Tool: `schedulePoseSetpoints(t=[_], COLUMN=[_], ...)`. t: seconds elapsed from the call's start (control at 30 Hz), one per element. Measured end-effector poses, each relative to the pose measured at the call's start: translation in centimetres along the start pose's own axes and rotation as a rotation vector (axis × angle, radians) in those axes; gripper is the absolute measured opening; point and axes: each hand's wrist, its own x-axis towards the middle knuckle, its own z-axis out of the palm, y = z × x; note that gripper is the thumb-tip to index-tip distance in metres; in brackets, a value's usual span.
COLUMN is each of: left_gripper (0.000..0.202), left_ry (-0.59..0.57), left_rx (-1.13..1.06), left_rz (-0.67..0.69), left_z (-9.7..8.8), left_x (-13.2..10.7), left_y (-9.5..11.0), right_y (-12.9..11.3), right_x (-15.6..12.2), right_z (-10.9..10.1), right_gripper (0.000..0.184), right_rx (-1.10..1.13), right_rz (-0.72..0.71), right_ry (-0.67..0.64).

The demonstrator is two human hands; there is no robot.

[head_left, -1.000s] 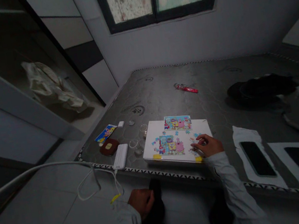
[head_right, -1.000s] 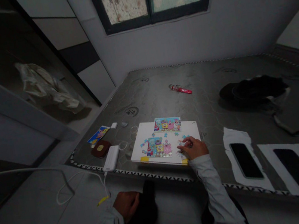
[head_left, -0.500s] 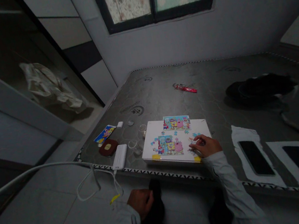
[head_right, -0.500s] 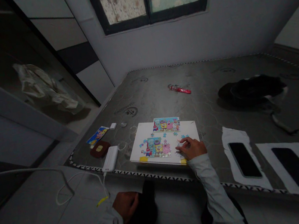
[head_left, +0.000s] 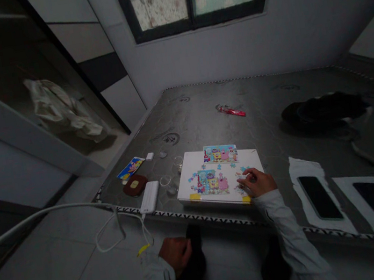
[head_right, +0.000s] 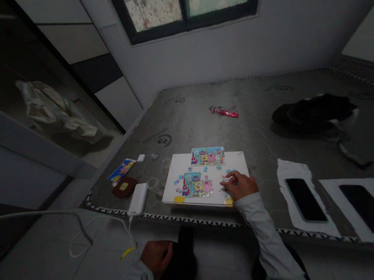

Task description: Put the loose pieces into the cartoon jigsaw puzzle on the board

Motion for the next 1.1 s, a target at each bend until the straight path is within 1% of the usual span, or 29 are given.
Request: schedulePoseSetpoints(t=[0.27, 0.63, 0.83, 1.1], left_gripper=[0.048, 0.049, 0.049, 0.050], left_ry=[0.012, 0.003, -0.004, -0.008], left_rx=[-0.002, -0.009, -0.006, -0.025], left_rz=[-0.008, -0.010, -0.014, -0.019], left_z=[0.09, -0.49, -0.37, -0.19], left_x=[-0.15, -0.06, 0.12, 0.00], left_y=[-0.08, 0.33, 0.24, 0.17], right_y=[-0.03, -0.13, -0.13, 0.23], right_x=[0.16, -0.01, 0.10, 0.12], right_z=[0.12, 0.22, 0.08, 0.27], right_gripper=[0.032, 0.031, 0.032, 0.035], right_rx=[-0.006, -0.023, -0.021, -0.028], right_rz=[0.002, -0.019, -0.028, -0.036], right_ry=[-0.007, -0.002, -0.026, -0.016])
